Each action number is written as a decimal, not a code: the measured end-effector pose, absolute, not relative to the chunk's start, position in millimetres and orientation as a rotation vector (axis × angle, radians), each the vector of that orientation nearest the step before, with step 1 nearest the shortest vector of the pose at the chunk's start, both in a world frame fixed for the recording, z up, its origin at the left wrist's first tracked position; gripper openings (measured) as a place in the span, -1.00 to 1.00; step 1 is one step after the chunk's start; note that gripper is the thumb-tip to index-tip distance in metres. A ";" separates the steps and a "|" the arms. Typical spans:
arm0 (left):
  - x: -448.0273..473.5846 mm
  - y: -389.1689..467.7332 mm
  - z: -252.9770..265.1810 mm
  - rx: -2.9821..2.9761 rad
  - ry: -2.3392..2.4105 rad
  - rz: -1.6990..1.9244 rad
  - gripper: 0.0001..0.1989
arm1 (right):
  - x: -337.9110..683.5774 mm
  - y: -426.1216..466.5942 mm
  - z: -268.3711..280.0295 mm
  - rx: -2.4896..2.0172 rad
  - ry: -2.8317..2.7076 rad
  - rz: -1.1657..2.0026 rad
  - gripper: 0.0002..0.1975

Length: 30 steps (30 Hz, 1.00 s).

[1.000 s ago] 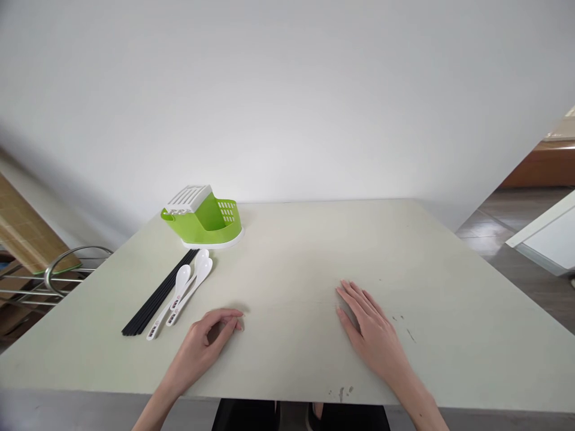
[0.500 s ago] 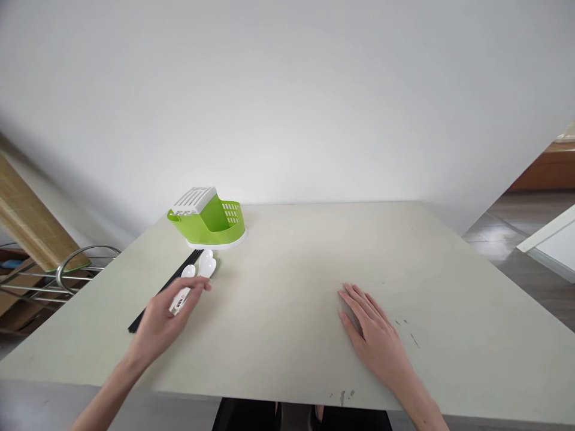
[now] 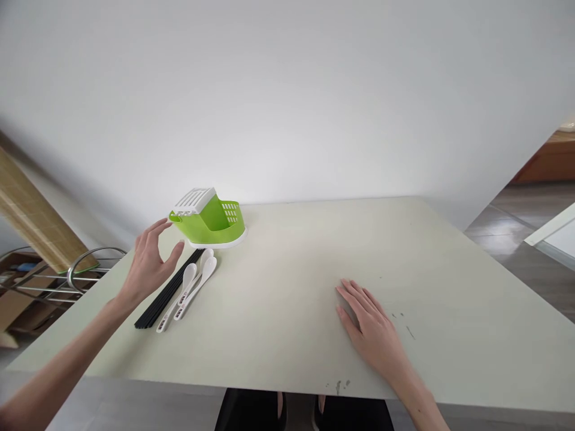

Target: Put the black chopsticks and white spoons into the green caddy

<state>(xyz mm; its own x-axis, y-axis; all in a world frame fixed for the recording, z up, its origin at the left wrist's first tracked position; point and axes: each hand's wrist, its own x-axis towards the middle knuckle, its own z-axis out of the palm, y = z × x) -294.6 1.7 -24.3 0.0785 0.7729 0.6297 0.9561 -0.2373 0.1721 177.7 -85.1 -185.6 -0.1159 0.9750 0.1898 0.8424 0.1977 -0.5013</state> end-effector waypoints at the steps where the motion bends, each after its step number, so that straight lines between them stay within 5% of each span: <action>1: -297.1 2.3 -28.3 -2.067 -1.758 -0.908 -0.43 | 177.9 -85.4 -185.1 -1.685 -2.007 0.374 -0.42; 18: -328.8 30.9 -40.4 -2.021 -1.971 -0.725 -0.27 | 180.8 -86.3 -185.3 -1.635 -2.009 0.359 -0.44; 30: -368.7 -3.3 -65.3 -2.105 -2.509 -0.150 -0.20 | 181.8 -85.5 -187.2 -1.650 -2.010 0.375 -0.43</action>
